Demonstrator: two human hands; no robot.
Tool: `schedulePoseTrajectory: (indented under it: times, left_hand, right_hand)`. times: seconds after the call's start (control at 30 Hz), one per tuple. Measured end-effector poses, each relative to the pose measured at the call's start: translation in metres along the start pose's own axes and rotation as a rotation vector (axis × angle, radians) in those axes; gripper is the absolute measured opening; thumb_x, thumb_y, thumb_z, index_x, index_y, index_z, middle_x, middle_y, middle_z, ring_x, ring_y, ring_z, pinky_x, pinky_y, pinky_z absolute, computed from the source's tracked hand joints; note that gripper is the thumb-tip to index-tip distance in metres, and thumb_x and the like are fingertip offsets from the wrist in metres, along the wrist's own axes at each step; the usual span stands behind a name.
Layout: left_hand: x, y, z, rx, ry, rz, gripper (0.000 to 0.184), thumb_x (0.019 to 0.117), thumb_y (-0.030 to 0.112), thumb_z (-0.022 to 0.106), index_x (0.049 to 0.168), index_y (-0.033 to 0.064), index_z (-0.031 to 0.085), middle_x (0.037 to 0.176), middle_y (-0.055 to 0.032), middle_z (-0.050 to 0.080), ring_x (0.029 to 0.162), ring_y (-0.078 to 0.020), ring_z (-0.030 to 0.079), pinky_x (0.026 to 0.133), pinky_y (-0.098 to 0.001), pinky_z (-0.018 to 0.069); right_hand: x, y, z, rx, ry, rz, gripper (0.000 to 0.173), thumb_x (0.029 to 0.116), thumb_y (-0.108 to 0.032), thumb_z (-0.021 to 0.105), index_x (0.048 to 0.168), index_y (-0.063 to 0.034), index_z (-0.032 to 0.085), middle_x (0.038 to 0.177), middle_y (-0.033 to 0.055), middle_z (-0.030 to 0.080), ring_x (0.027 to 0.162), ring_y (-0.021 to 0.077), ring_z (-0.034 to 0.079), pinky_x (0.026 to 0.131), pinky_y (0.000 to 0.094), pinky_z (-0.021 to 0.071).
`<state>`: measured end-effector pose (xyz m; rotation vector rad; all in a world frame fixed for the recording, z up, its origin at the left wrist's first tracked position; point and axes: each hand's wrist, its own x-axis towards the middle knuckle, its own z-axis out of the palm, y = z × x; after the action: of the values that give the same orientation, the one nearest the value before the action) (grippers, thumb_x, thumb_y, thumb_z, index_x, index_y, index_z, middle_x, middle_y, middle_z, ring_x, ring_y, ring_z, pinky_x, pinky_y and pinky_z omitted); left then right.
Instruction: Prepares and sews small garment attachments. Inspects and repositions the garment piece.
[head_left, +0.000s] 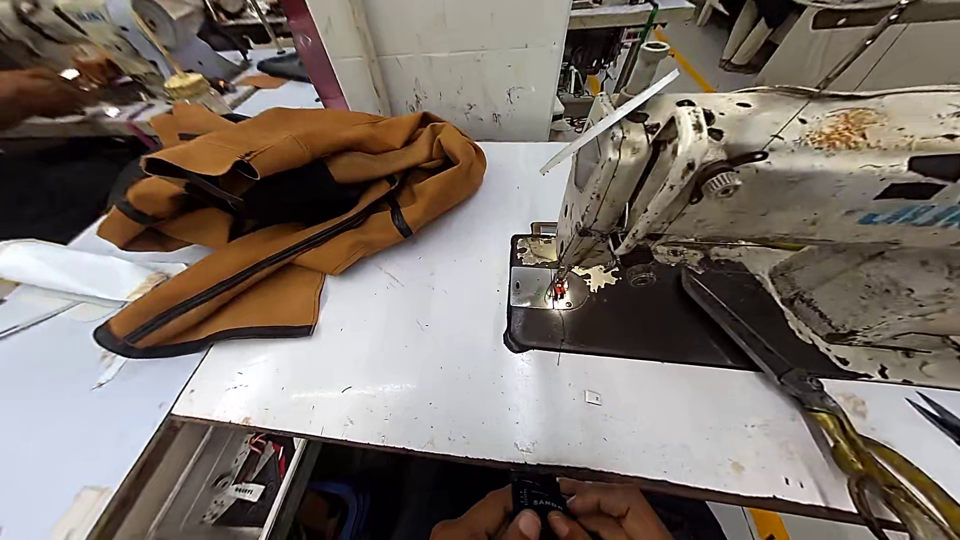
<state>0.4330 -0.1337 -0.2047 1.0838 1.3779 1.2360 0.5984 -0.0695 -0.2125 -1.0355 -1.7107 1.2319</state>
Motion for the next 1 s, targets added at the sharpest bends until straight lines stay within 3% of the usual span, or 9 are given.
schedulePoseTrajectory:
  times: [0.13, 0.27, 0.5, 0.57, 0.63, 0.7, 1.0]
  left_hand:
    - [-0.001, 0.0, -0.002, 0.059, 0.03, 0.065, 0.031, 0.1093, 0.014, 0.048, 0.107, -0.006, 0.071, 0.088, -0.0057, 0.072, 0.076, -0.0045, 0.065, 0.071, -0.0259, 0.0563]
    - [0.001, 0.001, -0.001, 0.03, 0.061, 0.01, 0.03, 0.1092, 0.014, 0.047, 0.097, -0.001, 0.069, 0.074, 0.0016, 0.062, 0.06, -0.0019, 0.053, 0.057, -0.0219, 0.0476]
    - [0.009, -0.003, -0.004, -0.054, 0.025, -0.144, 0.035, 0.1119, 0.025, 0.042, 0.099, 0.0051, 0.067, 0.074, -0.0021, 0.062, 0.055, -0.0099, 0.054, 0.051, -0.026, 0.0478]
    - [0.014, -0.008, -0.006, -0.122, 0.051, -0.17, 0.036, 0.112, 0.027, 0.041, 0.1, 0.0048, 0.066, 0.079, -0.0046, 0.065, 0.061, -0.0128, 0.06, 0.055, -0.0284, 0.0523]
    - [0.022, -0.008, -0.009, -0.304, 0.064, -0.212, 0.037, 0.1129, 0.024, 0.037, 0.111, -0.0014, 0.064, 0.101, -0.0137, 0.076, 0.084, -0.0227, 0.075, 0.072, -0.0376, 0.0641]
    - [0.029, -0.002, -0.011, -0.487, 0.077, -0.259, 0.037, 0.1136, 0.02, 0.033, 0.118, -0.006, 0.058, 0.113, -0.0215, 0.074, 0.098, -0.0337, 0.076, 0.083, -0.0479, 0.0657]
    - [0.034, 0.002, -0.012, -0.561, 0.105, -0.304, 0.036, 0.1135, 0.02, 0.034, 0.118, -0.0062, 0.058, 0.114, -0.0226, 0.073, 0.1, -0.0345, 0.076, 0.085, -0.0478, 0.0651]
  right_hand:
    - [-0.003, 0.002, 0.001, 0.03, 0.019, -0.026, 0.011, 0.0933, -0.005, 0.072, 0.098, 0.0033, 0.068, 0.101, 0.0112, 0.075, 0.095, 0.0155, 0.073, 0.086, 0.032, 0.0628]
    - [-0.005, 0.002, 0.004, 0.079, 0.047, -0.071, 0.01, 0.0905, 0.002, 0.074, 0.098, 0.0042, 0.068, 0.101, 0.0092, 0.077, 0.095, 0.012, 0.076, 0.086, 0.0306, 0.0645]
    - [-0.004, 0.001, 0.005, 0.095, 0.115, -0.07, 0.011, 0.0884, 0.003, 0.076, 0.098, 0.0022, 0.071, 0.104, 0.0093, 0.078, 0.092, 0.0159, 0.077, 0.081, 0.031, 0.0662]
    - [-0.002, -0.001, 0.0, 0.095, 0.134, -0.071, 0.011, 0.091, 0.003, 0.073, 0.101, 0.0001, 0.069, 0.1, 0.0044, 0.078, 0.089, 0.0122, 0.076, 0.079, 0.0293, 0.0657]
    - [0.0, -0.001, -0.008, 0.07, 0.191, -0.045, 0.011, 0.094, 0.001, 0.069, 0.102, -0.0047, 0.064, 0.085, -0.0053, 0.075, 0.074, 0.0046, 0.071, 0.068, 0.024, 0.0619]
    - [0.003, 0.001, -0.019, 0.077, 0.23, -0.034, 0.013, 0.097, 0.001, 0.065, 0.104, -0.0082, 0.059, 0.08, -0.0096, 0.071, 0.07, 0.003, 0.069, 0.064, 0.0239, 0.0609]
    - [0.006, -0.003, -0.034, 0.16, 0.248, -0.045, 0.014, 0.0968, 0.003, 0.063, 0.102, -0.0085, 0.057, 0.076, -0.0077, 0.072, 0.064, 0.0042, 0.068, 0.056, 0.0225, 0.0591]
